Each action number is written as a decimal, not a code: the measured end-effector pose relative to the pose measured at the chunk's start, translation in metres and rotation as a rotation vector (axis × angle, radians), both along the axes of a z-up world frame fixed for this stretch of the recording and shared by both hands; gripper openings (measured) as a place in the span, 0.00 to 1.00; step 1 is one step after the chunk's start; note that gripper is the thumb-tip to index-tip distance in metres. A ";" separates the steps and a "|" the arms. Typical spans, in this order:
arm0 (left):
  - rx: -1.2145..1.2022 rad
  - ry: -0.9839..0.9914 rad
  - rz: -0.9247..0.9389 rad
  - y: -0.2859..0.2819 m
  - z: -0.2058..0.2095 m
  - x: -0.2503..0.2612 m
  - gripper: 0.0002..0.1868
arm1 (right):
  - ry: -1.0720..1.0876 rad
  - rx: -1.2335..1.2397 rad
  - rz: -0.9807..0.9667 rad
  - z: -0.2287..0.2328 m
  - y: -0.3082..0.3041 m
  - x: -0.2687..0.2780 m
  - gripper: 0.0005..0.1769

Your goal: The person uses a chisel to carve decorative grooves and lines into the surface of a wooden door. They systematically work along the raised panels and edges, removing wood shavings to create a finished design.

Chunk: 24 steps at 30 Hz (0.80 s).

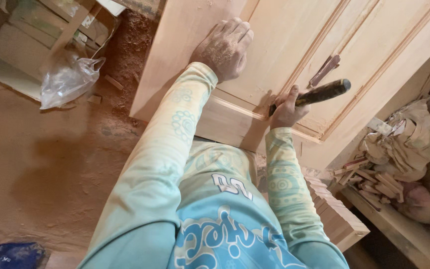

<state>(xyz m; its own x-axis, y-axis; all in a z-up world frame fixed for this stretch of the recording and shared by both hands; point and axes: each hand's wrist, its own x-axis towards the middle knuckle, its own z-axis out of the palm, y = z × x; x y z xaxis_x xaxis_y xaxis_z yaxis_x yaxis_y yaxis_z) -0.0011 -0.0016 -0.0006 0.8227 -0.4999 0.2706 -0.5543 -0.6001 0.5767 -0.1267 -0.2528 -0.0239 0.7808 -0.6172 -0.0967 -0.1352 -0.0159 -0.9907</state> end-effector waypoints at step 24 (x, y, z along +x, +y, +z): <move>0.014 0.002 0.028 0.000 0.002 -0.002 0.22 | -0.009 0.128 0.028 0.021 -0.018 0.047 0.17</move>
